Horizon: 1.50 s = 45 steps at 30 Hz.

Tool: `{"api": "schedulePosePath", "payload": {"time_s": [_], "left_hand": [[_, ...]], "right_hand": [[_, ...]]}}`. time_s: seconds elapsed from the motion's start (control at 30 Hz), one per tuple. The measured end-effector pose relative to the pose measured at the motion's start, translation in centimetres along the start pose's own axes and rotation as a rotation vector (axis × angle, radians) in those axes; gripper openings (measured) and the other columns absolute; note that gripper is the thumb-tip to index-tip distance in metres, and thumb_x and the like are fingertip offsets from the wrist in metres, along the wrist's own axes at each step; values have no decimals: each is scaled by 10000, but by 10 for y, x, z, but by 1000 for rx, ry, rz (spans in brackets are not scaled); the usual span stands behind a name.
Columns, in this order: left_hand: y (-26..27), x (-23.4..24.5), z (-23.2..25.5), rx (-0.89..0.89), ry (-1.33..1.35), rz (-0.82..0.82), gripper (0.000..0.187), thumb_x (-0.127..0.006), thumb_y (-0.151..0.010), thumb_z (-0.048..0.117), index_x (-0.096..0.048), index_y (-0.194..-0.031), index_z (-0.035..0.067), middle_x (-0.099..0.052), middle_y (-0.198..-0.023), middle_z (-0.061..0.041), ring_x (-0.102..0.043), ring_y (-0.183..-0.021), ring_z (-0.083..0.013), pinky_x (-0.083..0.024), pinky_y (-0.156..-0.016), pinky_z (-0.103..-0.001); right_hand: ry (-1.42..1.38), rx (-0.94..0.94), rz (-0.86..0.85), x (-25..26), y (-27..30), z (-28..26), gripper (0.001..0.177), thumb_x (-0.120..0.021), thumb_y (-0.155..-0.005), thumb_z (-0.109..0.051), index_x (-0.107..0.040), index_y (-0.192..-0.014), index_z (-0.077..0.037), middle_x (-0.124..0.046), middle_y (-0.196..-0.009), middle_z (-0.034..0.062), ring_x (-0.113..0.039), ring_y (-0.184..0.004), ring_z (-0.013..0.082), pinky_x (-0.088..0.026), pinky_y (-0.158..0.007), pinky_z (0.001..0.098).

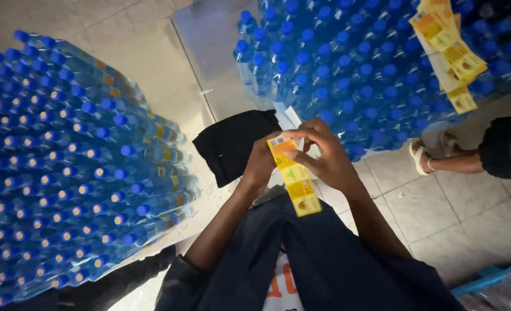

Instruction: The person repeatedly picks up a plastic water bottle, applies a yellow label to its side, and places it back among stacks of similar bottles. The person handles labels and bottles by hand throughout the clip.

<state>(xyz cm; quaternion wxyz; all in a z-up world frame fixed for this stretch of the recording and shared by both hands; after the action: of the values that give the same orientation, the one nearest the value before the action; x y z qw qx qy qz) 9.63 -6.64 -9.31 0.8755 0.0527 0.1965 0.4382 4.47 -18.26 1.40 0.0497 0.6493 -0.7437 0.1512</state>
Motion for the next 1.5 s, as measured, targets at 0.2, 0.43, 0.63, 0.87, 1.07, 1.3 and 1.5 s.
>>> {"api": "schedulePosePath", "payload": {"time_s": [0.2, 0.43, 0.63, 0.87, 1.07, 1.3, 1.5], "left_hand": [[-6, -20, 3, 13, 71, -20, 168, -658, -966, 123, -721, -1098, 42, -701, -846, -56, -682, -720, -135, -526, -685, -268], [3, -46, -48, 179, 90, -32, 175, -590, -1007, 133, -716, -1080, 37, -673, -796, -65, -658, -673, -118, -540, -633, -252], [25, -72, -177, 539, 249, -344, 319, -678, -982, 308, -705, -1130, 27, -711, -1063, -175, -759, -888, -337, -650, -728, -462], [-36, -103, -120, -324, -690, -43, 956, -893, -713, 368, -412, -1440, -25, -456, -1363, -296, -486, -1269, -517, -484, -1064, -575], [-62, -105, -181, -476, -805, 199, 799, -921, -674, 332, -479, -1263, 22, -510, -1183, -183, -574, -1107, -424, -530, -947, -527], [-35, -53, -192, -336, -479, 249, 434, -875, -785, 139, -650, -1139, 28, -668, -1044, -183, -711, -961, -419, -638, -753, -430], [9, -49, -53, -218, 454, 411, 531, -695, -944, 259, -492, -1394, 64, -607, -1317, -110, -629, -1101, -231, -601, -928, -537]], "right_hand": [[64, -77, 84, 15, 22, 30, 457, -848, -868, -308, -693, -1152, 14, -546, -1278, 144, -589, -1168, 332, -532, -960, 420], [88, 52, 233, 29, 78, 15, 105, -799, -901, -189, -771, -962, -108, -608, -1403, 131, -449, -1438, 342, -336, -1164, 521], [-253, -238, 422, 42, 171, 105, 172, -674, -1000, -137, -662, -1081, 14, -727, -1054, 190, -702, -1008, 216, -550, -858, 416], [-186, -501, 851, 59, 235, 65, 168, -650, -1035, -220, -624, -1047, -54, -668, -970, 104, -613, -812, 140, -478, -681, 324], [-69, -521, 842, 88, 275, 100, 251, -729, -973, -305, -690, -1011, -60, -728, -926, 122, -670, -775, 161, -490, -643, 326], [-79, -534, 696, 113, 254, 145, 224, -731, -1009, -238, -640, -895, -67, -666, -722, 90, -619, -705, 118, -480, -636, 292], [-258, -484, 368, 96, 138, 73, 531, -689, -957, -154, -570, -1474, -125, -764, -796, 85, -695, -775, 109, -580, -758, 304]]}}
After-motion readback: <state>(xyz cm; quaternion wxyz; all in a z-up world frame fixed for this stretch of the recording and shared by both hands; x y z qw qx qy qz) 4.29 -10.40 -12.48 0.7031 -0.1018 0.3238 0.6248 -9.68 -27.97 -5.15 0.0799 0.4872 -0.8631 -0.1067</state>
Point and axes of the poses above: each hand's wrist, its own y-axis away from the middle knuckle, its own x-axis out of the back of the hand, z = x × y, the point moved 9 cm from there along -y, towards the middle knuckle
